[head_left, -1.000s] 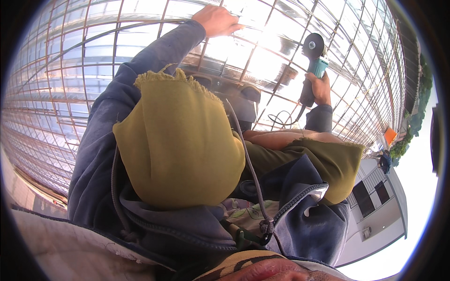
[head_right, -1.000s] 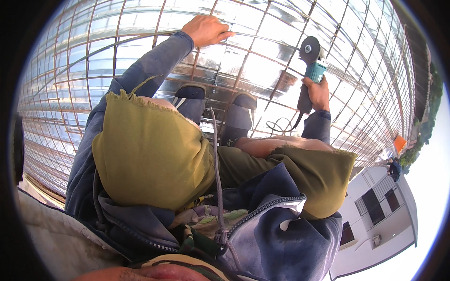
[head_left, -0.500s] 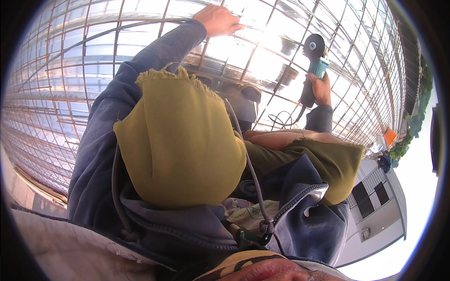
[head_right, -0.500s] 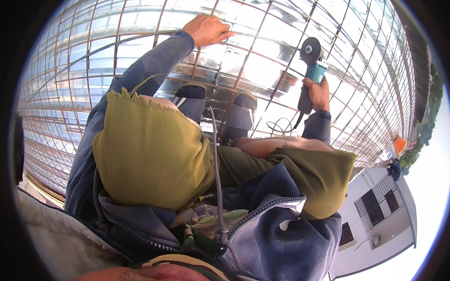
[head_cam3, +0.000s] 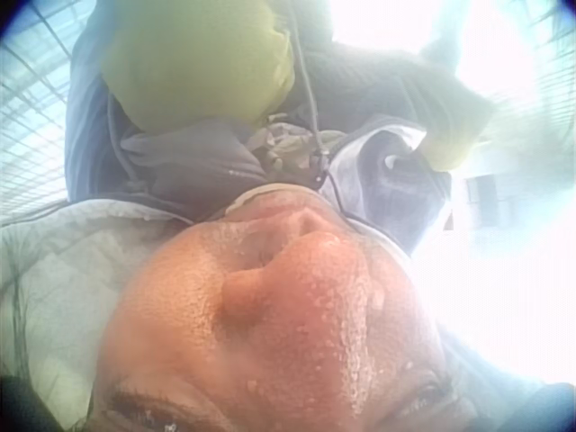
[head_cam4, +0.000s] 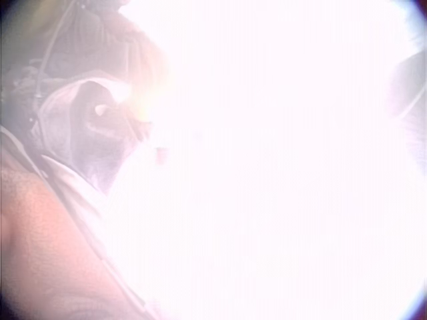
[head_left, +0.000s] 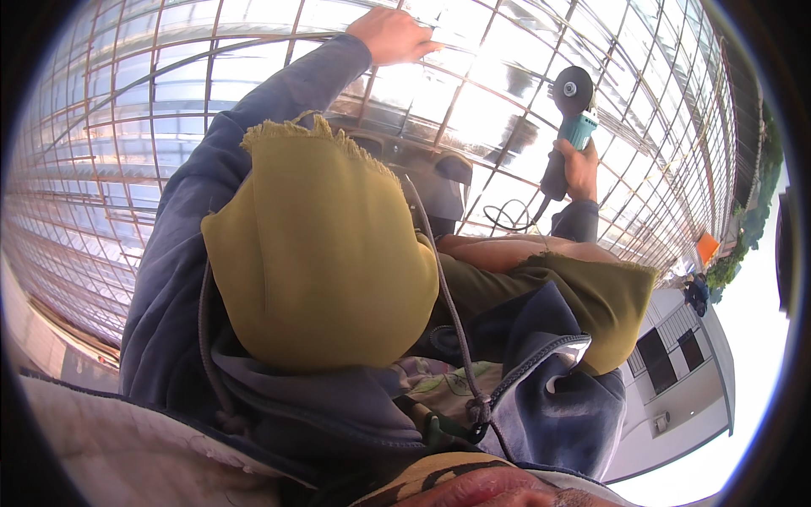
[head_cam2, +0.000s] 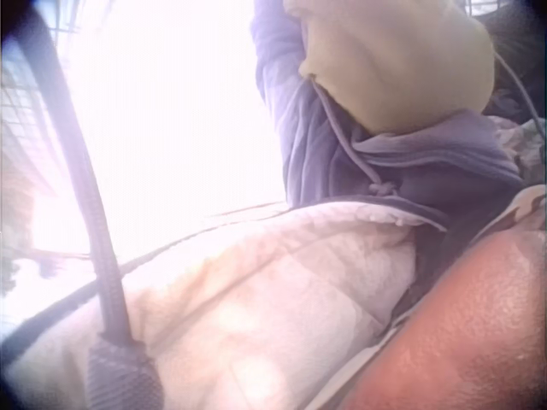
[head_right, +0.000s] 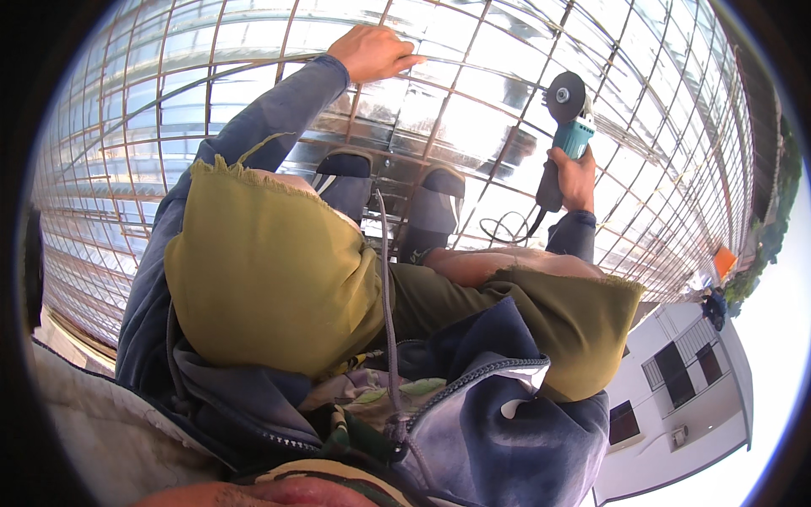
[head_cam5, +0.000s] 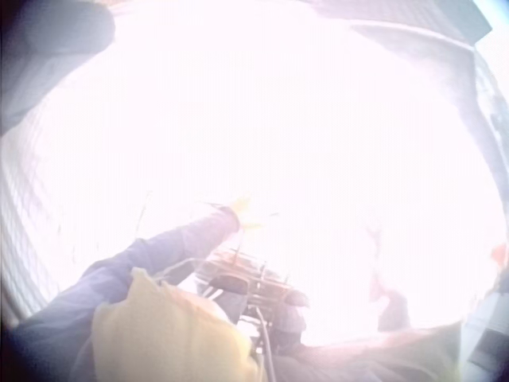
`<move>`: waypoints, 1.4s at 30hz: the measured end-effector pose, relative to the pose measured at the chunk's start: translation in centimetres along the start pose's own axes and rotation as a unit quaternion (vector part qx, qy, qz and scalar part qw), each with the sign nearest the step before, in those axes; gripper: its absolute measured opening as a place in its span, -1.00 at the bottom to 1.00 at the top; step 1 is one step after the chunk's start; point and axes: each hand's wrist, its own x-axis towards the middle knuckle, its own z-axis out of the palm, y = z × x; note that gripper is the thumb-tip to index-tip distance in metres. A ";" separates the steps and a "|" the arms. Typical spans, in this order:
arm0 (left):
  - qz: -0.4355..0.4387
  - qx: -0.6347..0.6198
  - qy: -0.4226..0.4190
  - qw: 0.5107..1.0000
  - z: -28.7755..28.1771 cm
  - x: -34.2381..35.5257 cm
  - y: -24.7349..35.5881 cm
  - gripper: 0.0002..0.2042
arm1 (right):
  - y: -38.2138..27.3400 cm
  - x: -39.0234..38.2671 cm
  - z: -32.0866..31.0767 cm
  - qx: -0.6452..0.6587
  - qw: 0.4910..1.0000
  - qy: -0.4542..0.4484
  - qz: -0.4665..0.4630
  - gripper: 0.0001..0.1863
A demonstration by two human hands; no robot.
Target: The person uses an angle grinder to cut metal rods on a large wire mesh structure. They hold the rods with one hand and operate the grinder with the other, cutting multiple sections of the mesh framework.
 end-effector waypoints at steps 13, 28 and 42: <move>0.000 0.001 0.014 1.000 1.9 0.3 -0.6 -0.50 | 0.3 1.1 -0.1 -0.040 0.999 0.004 -0.006 -0.49; -0.012 0.006 0.001 1.000 0.0 0.1 0.5 -0.51 | 0.2 1.4 -0.1 -0.060 0.998 0.011 0.003 -0.47; 0.004 0.012 0.008 1.000 0.7 0.2 0.1 -0.52 | 0.9 1.5 -0.1 -0.055 0.998 0.004 0.000 -0.48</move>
